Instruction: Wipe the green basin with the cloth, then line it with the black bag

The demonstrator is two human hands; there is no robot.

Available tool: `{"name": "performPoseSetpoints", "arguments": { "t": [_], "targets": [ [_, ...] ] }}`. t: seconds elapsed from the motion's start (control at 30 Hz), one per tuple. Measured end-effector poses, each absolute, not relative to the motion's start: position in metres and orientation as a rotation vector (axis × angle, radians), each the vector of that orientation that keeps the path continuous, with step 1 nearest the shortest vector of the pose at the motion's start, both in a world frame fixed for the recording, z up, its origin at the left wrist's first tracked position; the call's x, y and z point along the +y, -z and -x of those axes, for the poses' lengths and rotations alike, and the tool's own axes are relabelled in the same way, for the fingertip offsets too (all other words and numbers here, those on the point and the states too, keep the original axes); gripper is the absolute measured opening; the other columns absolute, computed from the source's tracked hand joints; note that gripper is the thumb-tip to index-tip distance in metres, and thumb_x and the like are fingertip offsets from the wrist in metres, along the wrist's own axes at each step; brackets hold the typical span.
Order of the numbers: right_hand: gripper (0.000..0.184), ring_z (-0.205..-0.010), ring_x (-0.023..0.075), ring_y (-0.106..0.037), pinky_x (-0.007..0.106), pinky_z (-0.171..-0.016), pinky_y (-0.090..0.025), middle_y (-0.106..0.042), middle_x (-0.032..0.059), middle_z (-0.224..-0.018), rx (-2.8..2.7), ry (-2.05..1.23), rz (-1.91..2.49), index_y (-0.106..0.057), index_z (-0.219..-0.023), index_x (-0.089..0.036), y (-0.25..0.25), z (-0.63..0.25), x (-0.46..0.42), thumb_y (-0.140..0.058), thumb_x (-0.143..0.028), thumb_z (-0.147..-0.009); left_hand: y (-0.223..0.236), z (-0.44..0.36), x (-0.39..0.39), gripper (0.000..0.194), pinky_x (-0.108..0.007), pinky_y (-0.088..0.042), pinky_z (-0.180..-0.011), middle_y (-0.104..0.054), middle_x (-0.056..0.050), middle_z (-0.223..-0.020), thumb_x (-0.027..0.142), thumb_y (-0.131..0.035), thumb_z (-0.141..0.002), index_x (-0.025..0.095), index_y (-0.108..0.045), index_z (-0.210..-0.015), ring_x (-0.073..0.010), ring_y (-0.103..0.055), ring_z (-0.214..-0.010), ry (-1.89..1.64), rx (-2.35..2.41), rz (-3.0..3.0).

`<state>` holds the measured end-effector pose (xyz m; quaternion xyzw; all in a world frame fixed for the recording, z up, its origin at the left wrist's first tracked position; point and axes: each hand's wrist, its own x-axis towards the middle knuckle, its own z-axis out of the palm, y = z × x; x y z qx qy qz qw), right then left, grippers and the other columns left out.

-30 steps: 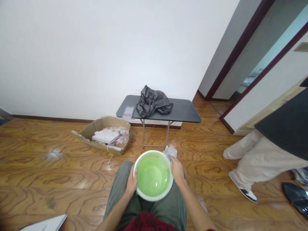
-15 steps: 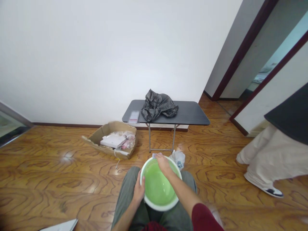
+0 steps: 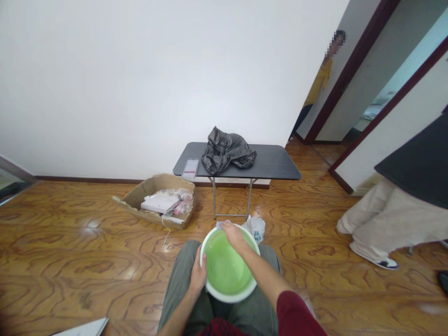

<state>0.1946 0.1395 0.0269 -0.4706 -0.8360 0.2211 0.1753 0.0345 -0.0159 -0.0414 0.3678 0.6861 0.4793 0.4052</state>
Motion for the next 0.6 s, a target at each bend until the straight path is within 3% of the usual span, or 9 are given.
{"name": "performPoseSetpoints", "arguments": {
  "t": [0.1,0.33,0.6],
  "targets": [
    [0.055,-0.127,0.0201,-0.061,0.039,-0.114,-0.044,-0.068,0.0106,-0.133,-2.333,-0.579,1.470,-0.069,-0.126,-0.012,-0.026,-0.228,0.142,-0.039,-0.001,-0.082,0.040,-0.035,-0.016,0.061,-0.042,-0.028,-0.123,-0.048,-0.013,-0.155,0.050,-0.040,-0.098,0.017,-0.042,-0.150,-0.0263,-0.039,-0.147,-1.215,1.731,-0.920],
    [0.056,-0.122,0.0196,-0.065,0.035,-0.113,-0.045,-0.068,0.0086,-0.132,-2.182,-0.517,1.636,-0.070,-0.127,-0.015,-0.024,-0.282,0.114,-0.037,-0.002,-0.083,0.037,-0.037,-0.017,0.059,-0.038,-0.030,-0.122,-0.052,-0.009,-0.152,0.049,-0.042,-0.099,0.022,-0.043,-0.150,-0.0238,-0.044,-0.144,-1.199,1.745,-0.876],
    [0.056,-0.122,0.0216,-0.065,0.039,-0.112,-0.045,-0.069,0.0106,-0.130,-2.250,-0.544,1.593,-0.072,-0.123,-0.015,-0.035,-0.241,0.134,-0.039,0.002,-0.081,0.036,-0.037,-0.016,0.059,-0.037,-0.028,-0.122,-0.049,-0.009,-0.155,0.048,-0.036,-0.100,0.020,-0.040,-0.152,-0.0223,-0.040,-0.147,-1.166,1.746,-0.914]
  ]
}}
